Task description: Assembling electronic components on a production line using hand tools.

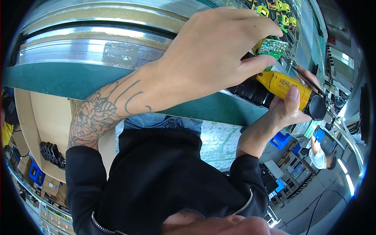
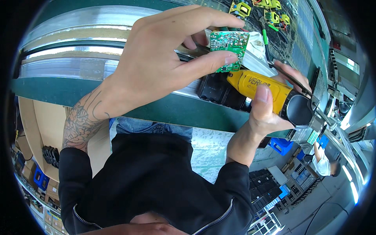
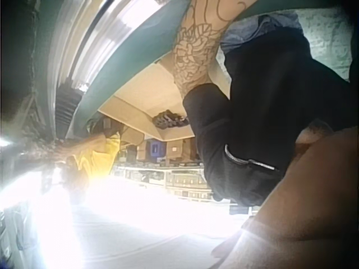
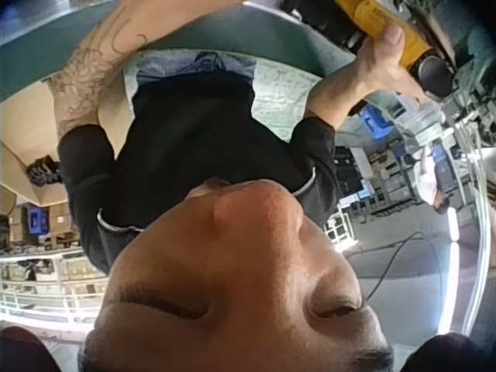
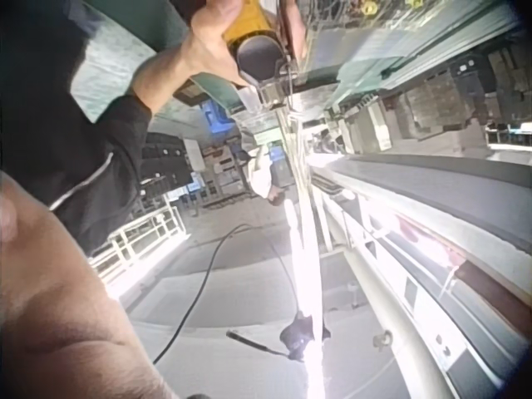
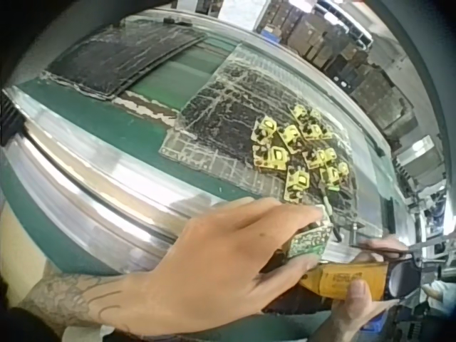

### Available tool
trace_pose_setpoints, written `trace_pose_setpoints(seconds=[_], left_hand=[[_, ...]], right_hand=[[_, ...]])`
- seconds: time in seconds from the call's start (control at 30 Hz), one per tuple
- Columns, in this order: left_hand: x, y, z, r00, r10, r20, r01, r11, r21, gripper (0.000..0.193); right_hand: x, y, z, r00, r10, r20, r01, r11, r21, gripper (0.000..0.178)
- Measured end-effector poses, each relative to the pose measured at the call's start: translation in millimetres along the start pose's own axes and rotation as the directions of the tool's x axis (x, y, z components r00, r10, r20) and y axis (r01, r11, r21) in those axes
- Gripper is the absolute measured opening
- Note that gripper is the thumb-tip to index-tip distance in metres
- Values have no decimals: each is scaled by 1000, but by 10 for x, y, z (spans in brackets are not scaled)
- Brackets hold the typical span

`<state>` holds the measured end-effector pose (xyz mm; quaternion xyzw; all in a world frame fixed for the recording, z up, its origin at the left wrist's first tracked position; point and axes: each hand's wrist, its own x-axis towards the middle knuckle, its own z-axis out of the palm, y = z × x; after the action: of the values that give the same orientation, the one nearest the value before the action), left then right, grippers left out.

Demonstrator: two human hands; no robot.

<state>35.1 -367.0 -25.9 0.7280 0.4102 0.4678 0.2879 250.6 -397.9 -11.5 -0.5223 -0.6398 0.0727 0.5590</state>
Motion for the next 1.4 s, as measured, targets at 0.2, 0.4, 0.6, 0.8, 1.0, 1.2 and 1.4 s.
trace_pose_setpoints(seconds=[0.2,0.4,0.6,0.8,1.0,1.2,1.4], left_hand=[[-40,-72,105,989,81,-128,-84,996,-18,28],[-30,-71,71,997,58,-46,-59,998,-22,28],[-29,-69,67,1000,7,-25,-9,998,-69,27],[-97,-6,261,789,581,-201,-528,808,262,31],[-497,85,100,848,476,233,-529,734,426,19],[-539,-111,-687,890,384,246,-455,760,463,14],[-596,-115,-1486,934,232,273,-353,729,587,14]], right_hand=[[20,17,-53,1000,-17,24,18,999,-43,45],[4,7,-89,999,-7,-32,10,996,87,51],[-300,-113,-533,973,-184,137,111,901,420,66],[-767,-304,-609,943,-151,298,36,933,358,61],[-1038,27,-914,985,31,167,-95,915,391,47],[-1196,243,-825,981,-39,188,13,990,140,41],[-1221,229,-731,968,112,225,-173,946,274,33]])
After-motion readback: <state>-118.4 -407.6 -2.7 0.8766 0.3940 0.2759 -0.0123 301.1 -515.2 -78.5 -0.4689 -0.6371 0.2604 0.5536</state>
